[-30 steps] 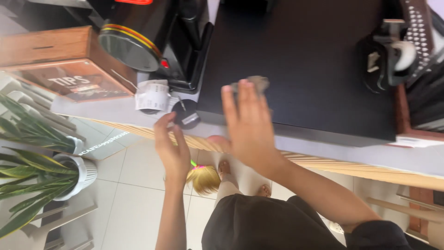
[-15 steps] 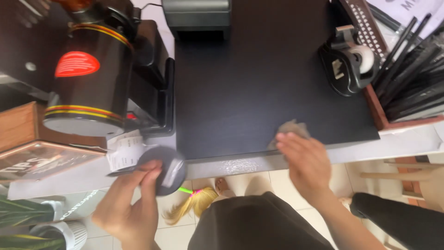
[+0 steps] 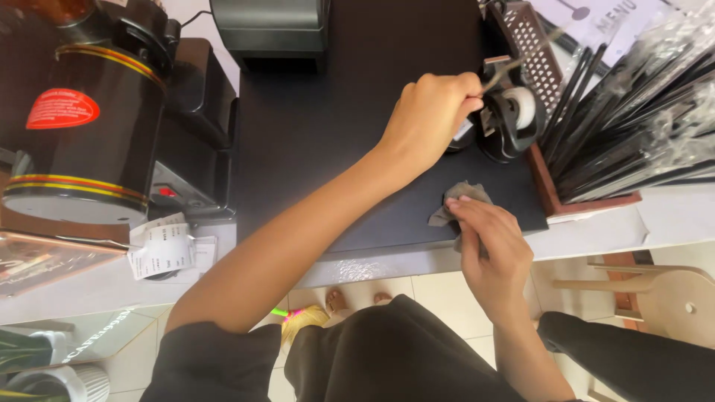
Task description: Wiping down and organizing a cafe service counter and coffee equipment.
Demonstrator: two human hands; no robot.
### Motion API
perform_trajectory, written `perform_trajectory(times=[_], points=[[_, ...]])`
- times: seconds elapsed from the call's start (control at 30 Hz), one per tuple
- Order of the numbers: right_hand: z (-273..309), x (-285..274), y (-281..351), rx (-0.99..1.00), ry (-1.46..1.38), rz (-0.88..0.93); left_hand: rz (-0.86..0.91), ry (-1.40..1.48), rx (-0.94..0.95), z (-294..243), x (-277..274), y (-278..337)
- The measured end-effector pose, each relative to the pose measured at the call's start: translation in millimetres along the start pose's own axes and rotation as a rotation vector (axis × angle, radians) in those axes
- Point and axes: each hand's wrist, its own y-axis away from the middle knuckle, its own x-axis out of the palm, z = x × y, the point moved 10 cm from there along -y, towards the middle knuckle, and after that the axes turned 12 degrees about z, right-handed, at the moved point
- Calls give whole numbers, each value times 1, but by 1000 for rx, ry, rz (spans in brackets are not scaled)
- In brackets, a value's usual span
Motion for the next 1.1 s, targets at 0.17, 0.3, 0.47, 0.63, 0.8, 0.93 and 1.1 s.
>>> perform_trajectory(times=[0.17,0.3,0.47,0.63,0.8,0.93,1.1], points=[[6,-6,-16,-26,-54,95,12,-88,-93,-9,-27,44],[25,2,-38,-109,-123,133,-194,-140,-53,-76,-104,139],[42,21,-53,-209,-171,121,-736,-420,-370,-12,-172,324],[63,55,-54,-274,-194,256,-974,-431,-607,34,-206,420],[62,56,-49,-309,-204,260,-747,-400,-675,61,-222,407],[54,51,-46,-279,-220,250,-748,-365,-668,33,-216,398],[49,45,-50,-241,-242,207,-782,-592,-634,-62,-199,385]])
